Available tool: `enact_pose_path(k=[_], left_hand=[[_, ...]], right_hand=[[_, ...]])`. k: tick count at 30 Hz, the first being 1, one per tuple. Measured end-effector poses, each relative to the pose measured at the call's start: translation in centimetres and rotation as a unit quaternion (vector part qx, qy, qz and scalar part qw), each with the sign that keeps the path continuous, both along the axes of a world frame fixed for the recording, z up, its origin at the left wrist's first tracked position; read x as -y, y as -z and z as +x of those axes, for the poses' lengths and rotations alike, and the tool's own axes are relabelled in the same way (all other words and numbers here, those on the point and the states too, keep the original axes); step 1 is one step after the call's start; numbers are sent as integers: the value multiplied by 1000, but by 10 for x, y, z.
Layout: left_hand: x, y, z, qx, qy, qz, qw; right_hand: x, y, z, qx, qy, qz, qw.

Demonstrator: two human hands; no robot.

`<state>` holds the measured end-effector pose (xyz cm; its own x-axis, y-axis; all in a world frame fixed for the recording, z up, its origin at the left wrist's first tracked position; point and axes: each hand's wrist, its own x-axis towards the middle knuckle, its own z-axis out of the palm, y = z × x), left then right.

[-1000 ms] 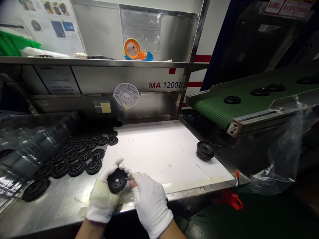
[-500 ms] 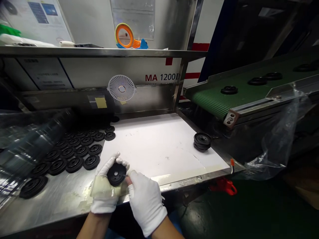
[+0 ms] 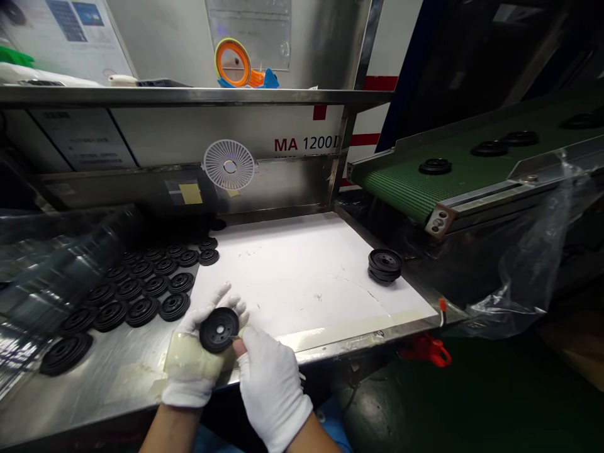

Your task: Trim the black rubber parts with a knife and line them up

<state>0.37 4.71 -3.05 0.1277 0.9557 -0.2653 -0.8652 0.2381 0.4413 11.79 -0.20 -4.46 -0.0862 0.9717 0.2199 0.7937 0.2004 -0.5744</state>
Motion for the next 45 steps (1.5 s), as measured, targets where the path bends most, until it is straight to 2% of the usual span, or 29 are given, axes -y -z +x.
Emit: enact_pose_path(k=[4,10,14,16,19,21,28,31,33,36,38,40,45], left_hand=[[0,2,2,-3,-46,1,999],[-4,8,10,-83,-123,25,989],[-7,9,12,-94,-166,28,981],[-6,8,10,-81,-150,26,985],[-2,5,6,-36,-49,-4,998],[0,4,4,-10,-18,-14,1000],[-8,9,9,15,-100,-44,994],[-8,7,11,2,-135,-26,990],[-5,5,10,-21,-125,-8,992],[0,4,5,-37,-43,-10,998],[0,5,2,-23,-10,-16,1000],[-1,7,1,-7,-21,-21,1000],[-10,12,7,13,-107,-40,993]], right_hand=[[-3,-1,2,13,14,12,1000],[2,5,-8,22,22,16,999],[4,8,-14,9,27,11,1000],[3,8,-13,7,26,10,1000],[1,9,-8,13,18,21,1000],[1,10,-4,21,25,27,999],[5,14,-11,18,38,19,999],[7,15,-18,12,35,17,999],[7,15,-17,13,32,19,999],[6,16,-11,20,30,27,999],[4,17,-7,30,37,29,998],[4,17,-5,37,49,28,998],[6,16,-14,8,46,28,999]])
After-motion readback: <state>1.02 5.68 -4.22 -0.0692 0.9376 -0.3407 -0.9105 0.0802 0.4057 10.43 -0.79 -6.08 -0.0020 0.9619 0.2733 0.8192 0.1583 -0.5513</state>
